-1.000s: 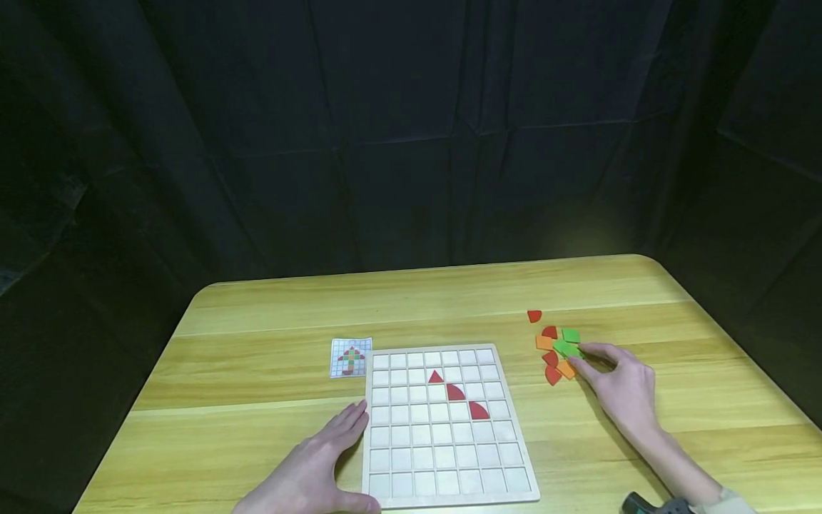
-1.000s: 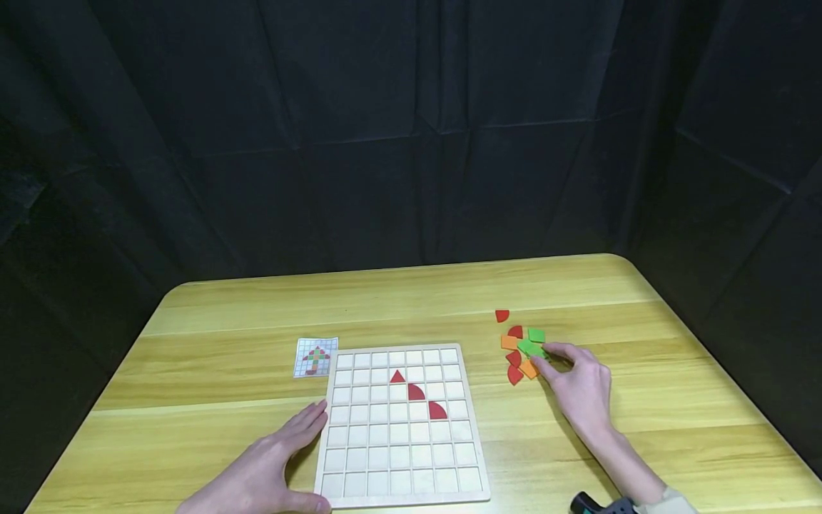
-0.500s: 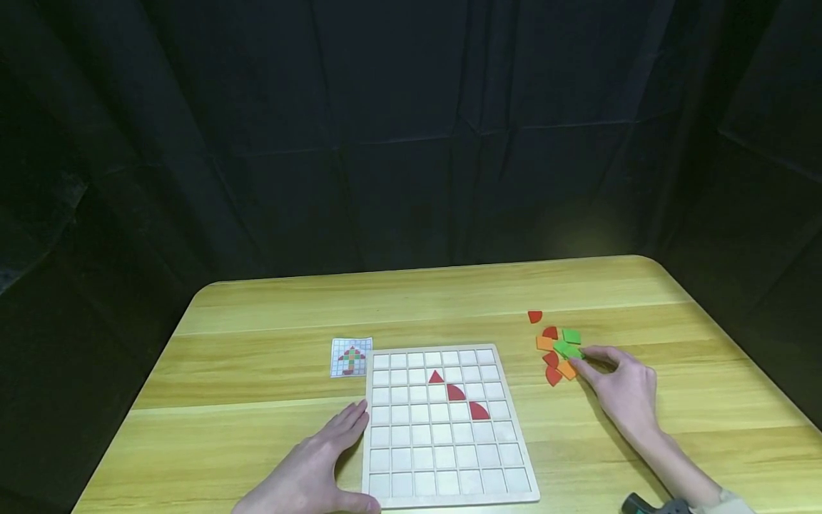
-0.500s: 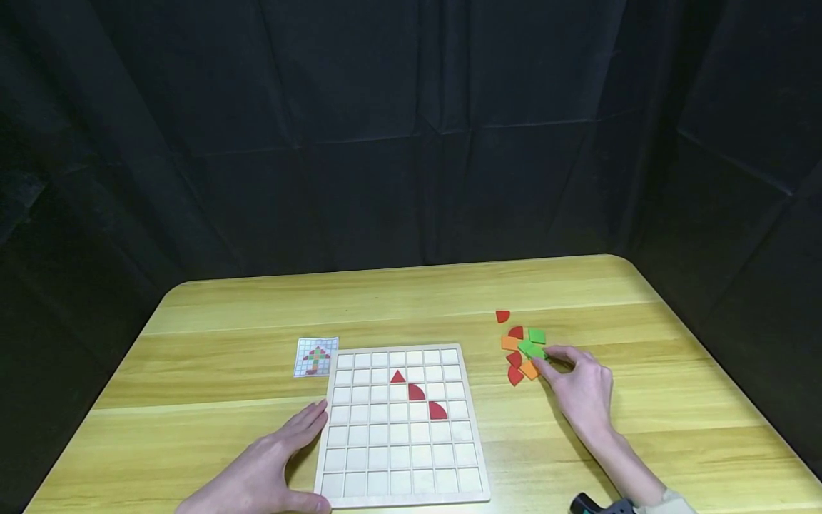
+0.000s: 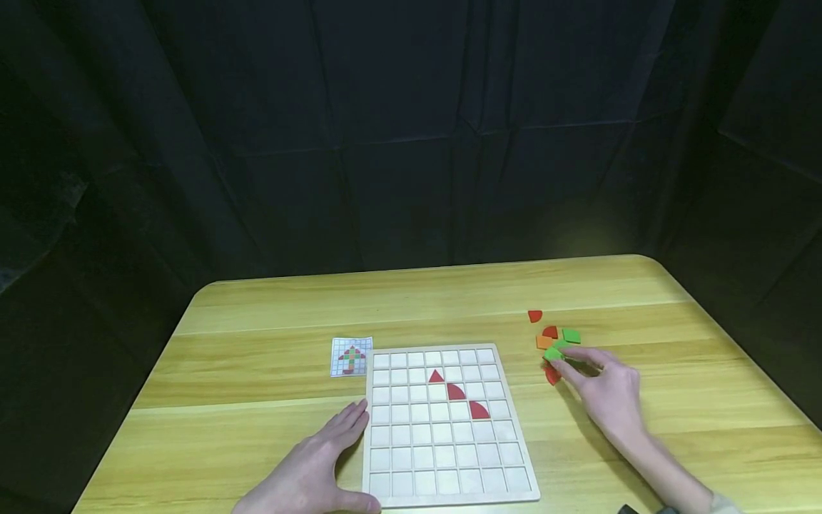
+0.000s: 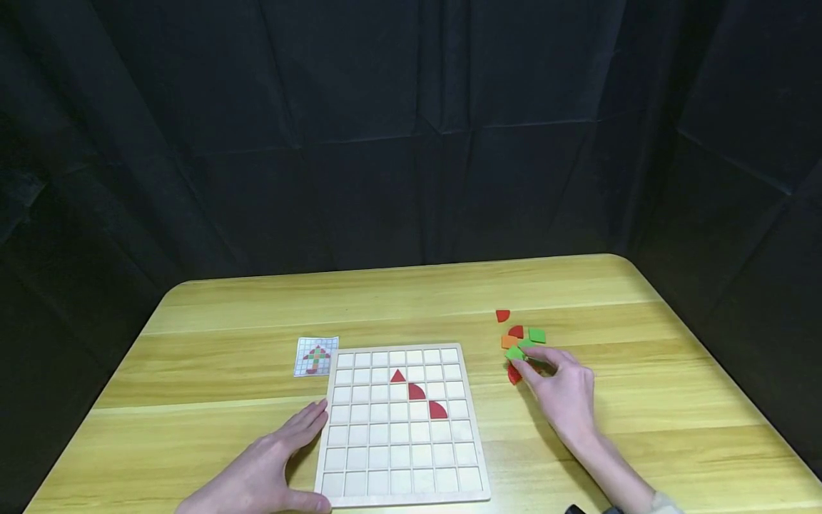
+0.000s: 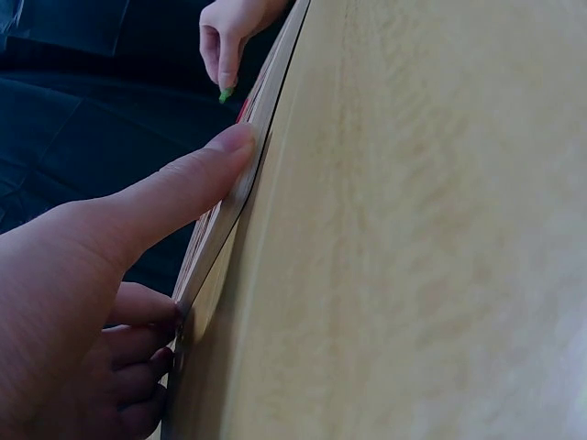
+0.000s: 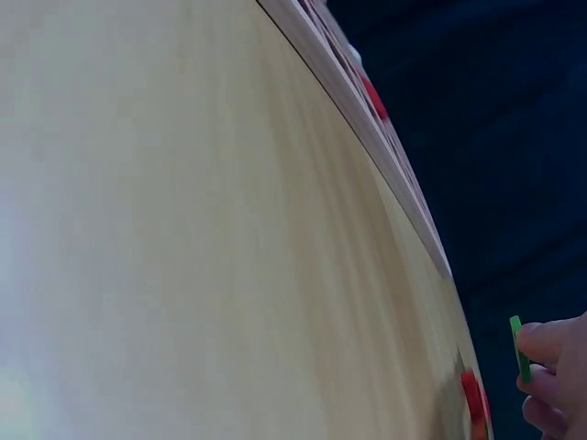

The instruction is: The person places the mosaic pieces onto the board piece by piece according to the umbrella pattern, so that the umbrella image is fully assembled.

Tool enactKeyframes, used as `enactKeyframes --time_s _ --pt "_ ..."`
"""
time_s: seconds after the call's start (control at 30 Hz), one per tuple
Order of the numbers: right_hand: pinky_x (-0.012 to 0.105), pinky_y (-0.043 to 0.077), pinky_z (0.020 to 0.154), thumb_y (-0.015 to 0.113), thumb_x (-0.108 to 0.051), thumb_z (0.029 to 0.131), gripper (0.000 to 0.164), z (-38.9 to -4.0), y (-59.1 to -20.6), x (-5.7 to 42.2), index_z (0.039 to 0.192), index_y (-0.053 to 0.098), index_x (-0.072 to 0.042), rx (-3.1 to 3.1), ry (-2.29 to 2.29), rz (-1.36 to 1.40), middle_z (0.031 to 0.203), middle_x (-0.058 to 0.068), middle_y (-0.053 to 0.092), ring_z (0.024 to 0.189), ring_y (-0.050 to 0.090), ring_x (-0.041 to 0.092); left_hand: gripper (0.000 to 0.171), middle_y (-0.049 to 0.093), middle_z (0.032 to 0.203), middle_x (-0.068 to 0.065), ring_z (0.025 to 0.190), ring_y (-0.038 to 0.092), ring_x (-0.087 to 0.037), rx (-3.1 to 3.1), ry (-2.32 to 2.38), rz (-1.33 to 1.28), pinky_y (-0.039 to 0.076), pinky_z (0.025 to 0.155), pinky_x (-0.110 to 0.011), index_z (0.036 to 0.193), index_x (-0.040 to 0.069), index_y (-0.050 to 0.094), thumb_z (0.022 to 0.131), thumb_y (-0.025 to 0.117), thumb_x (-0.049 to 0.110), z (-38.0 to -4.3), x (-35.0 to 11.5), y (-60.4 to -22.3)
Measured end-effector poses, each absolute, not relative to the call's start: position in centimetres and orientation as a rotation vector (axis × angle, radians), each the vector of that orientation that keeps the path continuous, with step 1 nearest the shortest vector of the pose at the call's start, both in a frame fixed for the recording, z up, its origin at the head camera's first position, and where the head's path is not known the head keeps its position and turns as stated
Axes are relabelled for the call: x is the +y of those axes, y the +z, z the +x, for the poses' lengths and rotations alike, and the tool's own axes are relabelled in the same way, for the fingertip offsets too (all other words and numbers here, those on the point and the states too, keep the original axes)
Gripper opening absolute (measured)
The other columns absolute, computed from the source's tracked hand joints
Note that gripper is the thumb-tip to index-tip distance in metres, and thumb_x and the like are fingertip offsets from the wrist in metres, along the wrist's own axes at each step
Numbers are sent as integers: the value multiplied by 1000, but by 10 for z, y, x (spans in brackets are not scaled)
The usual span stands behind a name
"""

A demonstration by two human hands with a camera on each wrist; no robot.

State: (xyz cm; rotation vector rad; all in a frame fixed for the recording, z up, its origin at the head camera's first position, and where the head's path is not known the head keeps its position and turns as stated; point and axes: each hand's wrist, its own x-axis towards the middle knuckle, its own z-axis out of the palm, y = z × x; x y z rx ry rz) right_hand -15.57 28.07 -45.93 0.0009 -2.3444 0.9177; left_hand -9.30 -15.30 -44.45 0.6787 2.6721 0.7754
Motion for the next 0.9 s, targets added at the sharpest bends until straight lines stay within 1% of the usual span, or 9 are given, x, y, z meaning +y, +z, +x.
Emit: enactKeyframes --time_s 0.03,0.1,0.17,0.23,0.37,0.5,0.63,0.77,0.9 --pt "0 40 81 90 -13 73 24 -155 -459 278 95 80 -9 -2335 925 31 94 8 78 90 55 -19 121 24 166 1 151 26 -28 2669 775 674 38 112 -55 157 11 32 65 75 77 -93 -153 -445" --pt "0 42 81 90 -9 71 24 -154 -458 271 94 80 -8 -2317 945 82 92 7 77 87 58 -17 120 23 166 1 151 26 -28 2664 776 668 37 112 -55 157 11 32 65 75 76 -93 -153 -444" --pt "2 45 77 90 -8 71 25 -152 -457 265 94 80 -8 -2313 956 119 90 6 77 83 64 -7 120 23 166 1 151 26 -28 2660 777 667 37 112 -55 157 11 32 65 75 76 -93 -153 -444" --pt "5 47 72 90 -6 71 26 -150 -457 259 95 80 -8 -2322 976 158 88 5 76 78 65 0 120 23 166 0 151 26 -28 2658 777 666 38 112 -56 157 11 32 66 75 76 -94 -153 -444" --pt "9 50 65 90 -3 69 28 -146 -459 246 95 79 -8 -2328 1000 244 87 4 75 72 63 7 120 25 166 -1 151 27 -29 2658 769 660 38 112 -55 157 11 32 65 75 76 -94 -152 -444" --pt "12 53 70 90 0 67 31 -143 -459 236 94 79 -8 -2305 1029 320 90 4 76 77 69 13 120 25 166 -1 151 28 -28 2667 758 665 38 112 -53 157 11 33 65 75 76 -95 -152 -444" --pt "12 53 74 90 -1 67 31 -140 -459 226 95 79 -9 -2303 1039 375 91 1 77 81 71 19 120 25 166 -1 151 27 -29 2665 757 668 38 112 -54 157 11 33 65 74 77 -95 -152 -444" --pt "12 53 76 90 -2 66 32 -139 -458 216 95 79 -9 -2303 1059 409 93 2 77 80 73 22 121 25 166 -1 151 27 -29 2660 769 673 37 112 -56 157 11 32 65 74 77 -95 -153 -444" --pt "11 52 77 90 -1 67 32 -139 -458 205 95 79 -10 -2306 1075 442 93 1 77 82 73 20 121 24 166 0 151 27 -29 2652 779 671 37 112 -56 157 11 31 65 74 77 -94 -153 -444"
